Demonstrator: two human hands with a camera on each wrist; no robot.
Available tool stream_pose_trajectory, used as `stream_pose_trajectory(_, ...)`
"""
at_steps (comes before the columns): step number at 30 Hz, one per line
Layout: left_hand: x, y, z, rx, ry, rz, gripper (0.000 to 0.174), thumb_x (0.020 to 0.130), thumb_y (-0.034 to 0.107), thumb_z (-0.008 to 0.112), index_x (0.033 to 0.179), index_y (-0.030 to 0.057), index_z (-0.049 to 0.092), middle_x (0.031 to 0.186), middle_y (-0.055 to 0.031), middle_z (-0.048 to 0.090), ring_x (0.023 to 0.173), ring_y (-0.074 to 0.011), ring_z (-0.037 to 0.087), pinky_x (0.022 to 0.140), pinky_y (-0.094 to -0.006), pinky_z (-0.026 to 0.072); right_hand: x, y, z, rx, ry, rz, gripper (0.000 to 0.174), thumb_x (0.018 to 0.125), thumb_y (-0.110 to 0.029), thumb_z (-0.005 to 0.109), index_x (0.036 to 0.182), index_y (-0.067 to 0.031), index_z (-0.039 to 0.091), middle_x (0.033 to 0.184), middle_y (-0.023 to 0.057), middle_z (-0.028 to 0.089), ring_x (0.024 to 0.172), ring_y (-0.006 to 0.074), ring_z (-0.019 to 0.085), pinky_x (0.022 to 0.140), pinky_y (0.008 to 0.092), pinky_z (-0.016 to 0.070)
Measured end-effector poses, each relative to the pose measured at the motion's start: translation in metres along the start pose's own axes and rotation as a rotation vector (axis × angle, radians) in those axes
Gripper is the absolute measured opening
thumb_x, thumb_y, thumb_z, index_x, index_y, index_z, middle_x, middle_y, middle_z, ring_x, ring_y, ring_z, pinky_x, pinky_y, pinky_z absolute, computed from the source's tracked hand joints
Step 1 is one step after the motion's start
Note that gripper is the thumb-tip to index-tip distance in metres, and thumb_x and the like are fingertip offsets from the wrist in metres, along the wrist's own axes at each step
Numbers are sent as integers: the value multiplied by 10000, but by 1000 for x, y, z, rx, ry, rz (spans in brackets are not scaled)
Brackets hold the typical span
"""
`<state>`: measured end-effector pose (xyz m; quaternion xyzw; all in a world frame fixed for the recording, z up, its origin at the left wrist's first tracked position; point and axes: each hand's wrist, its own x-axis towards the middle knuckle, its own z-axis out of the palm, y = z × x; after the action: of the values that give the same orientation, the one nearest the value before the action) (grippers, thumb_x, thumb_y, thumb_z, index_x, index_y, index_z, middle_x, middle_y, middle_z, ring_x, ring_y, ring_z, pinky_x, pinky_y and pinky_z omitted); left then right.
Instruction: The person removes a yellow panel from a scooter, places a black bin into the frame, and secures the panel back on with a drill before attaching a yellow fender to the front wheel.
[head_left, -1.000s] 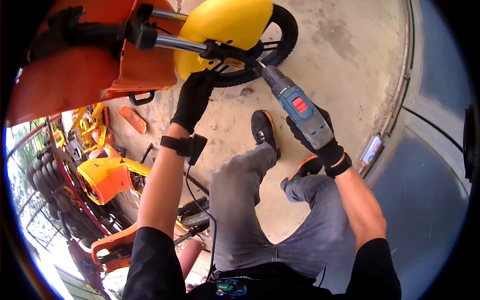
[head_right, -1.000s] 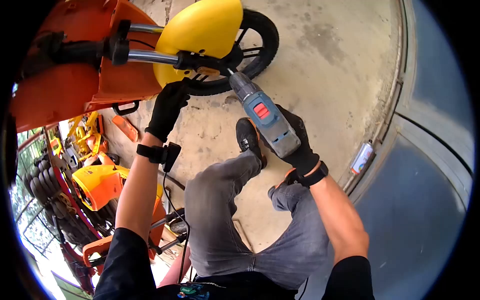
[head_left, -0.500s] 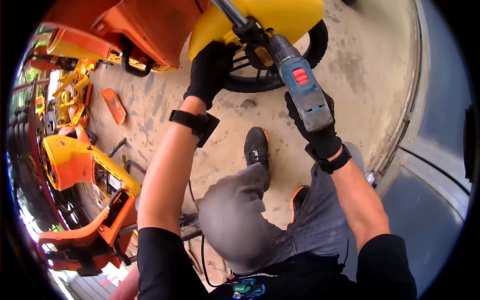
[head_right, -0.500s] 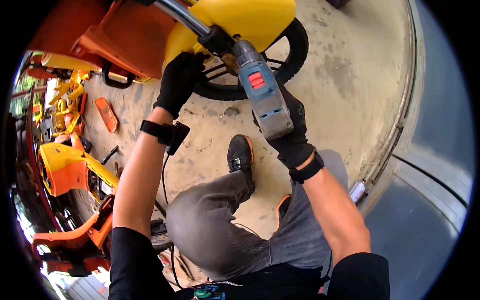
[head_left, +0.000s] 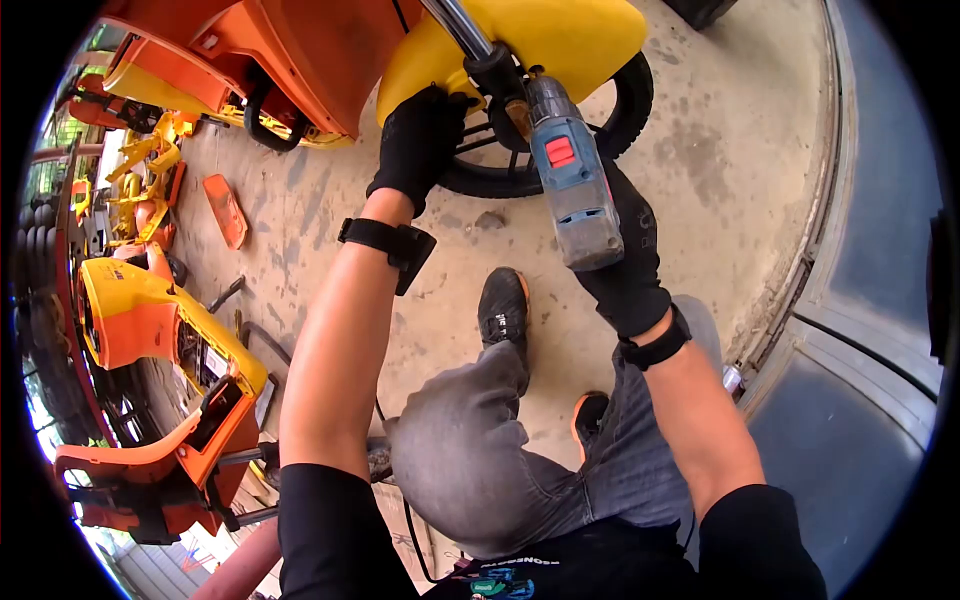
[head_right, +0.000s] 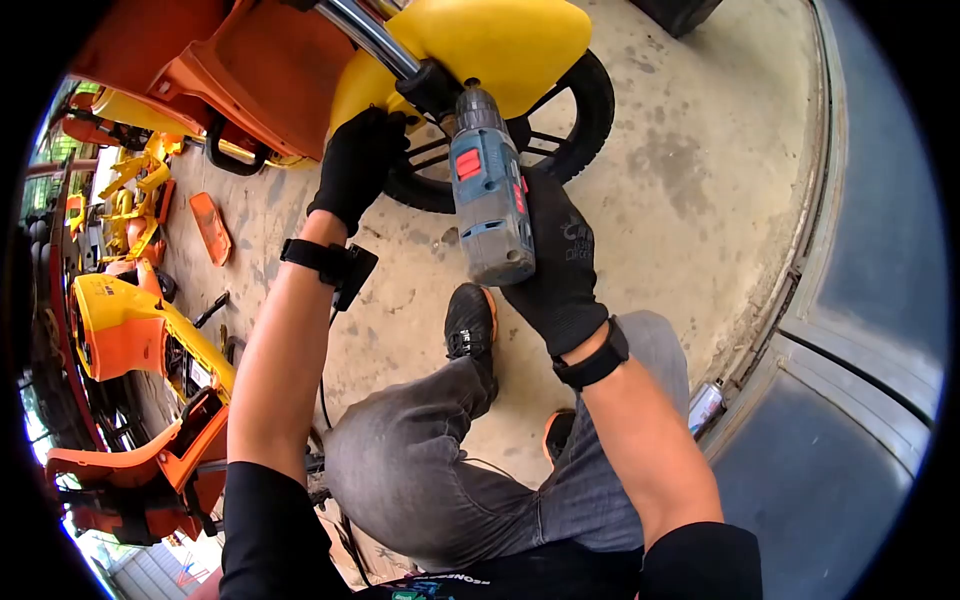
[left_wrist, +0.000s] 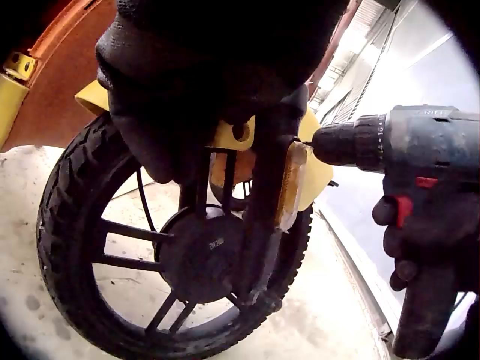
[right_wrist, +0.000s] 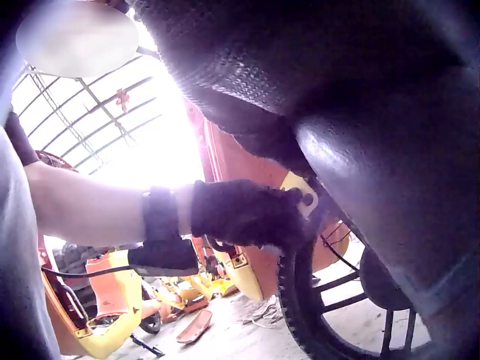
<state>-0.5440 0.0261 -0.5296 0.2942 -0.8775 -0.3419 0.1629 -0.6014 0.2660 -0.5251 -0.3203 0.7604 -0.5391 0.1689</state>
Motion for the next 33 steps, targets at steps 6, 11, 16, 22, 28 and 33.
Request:
stream_pose_trajectory(6,-1,-9,4,-123,-7,-35,240,929,224,570,926,-9,626,713,-57,624,633,-131,590,579,-263,459,-2,5,6,139,-59,74,349,867,-22,546,1213,-27,503,979,82,624,891,160,605,729,296,517)
stream_pose_trajectory(11,-2,-12,5,-202,-26,-49,254,944,238,555,899,-5,616,712,-44,619,631,-118,584,574,-250,452,-6,7,11,386,-5,51,289,849,-11,566,1135,-18,520,963,114,621,839,189,622,686,301,516)
stream_pose_trajectory(16,-29,21,13,-718,-179,-326,290,964,294,522,984,11,580,731,-69,633,646,-161,632,597,-272,519,-9,12,4,1401,-40,524,239,825,0,602,1061,-4,566,897,93,643,754,170,631,641,285,511)
stream_pose_trajectory(22,-39,50,14,-1211,-325,-510,429,967,400,470,1015,-15,568,863,-147,671,773,-252,679,710,-378,581,-14,16,3,1134,22,382,122,808,-1,627,928,10,610,771,58,640,662,153,617,612,293,500)
stream_pose_trajectory(28,-36,60,30,-1516,-318,-608,482,958,476,434,998,15,565,867,-148,656,781,-280,670,723,-418,570,-19,35,-12,502,-218,79,294,957,-238,439,1177,-49,485,991,90,560,882,198,580,744,305,520)
stream_pose_trajectory(33,-35,66,33,-1664,-350,-629,477,958,497,419,1032,42,538,948,-108,643,854,-246,642,776,-406,532,-23,12,-22,316,-202,276,231,960,-271,433,1064,-81,513,920,80,552,784,168,567,666,269,507)
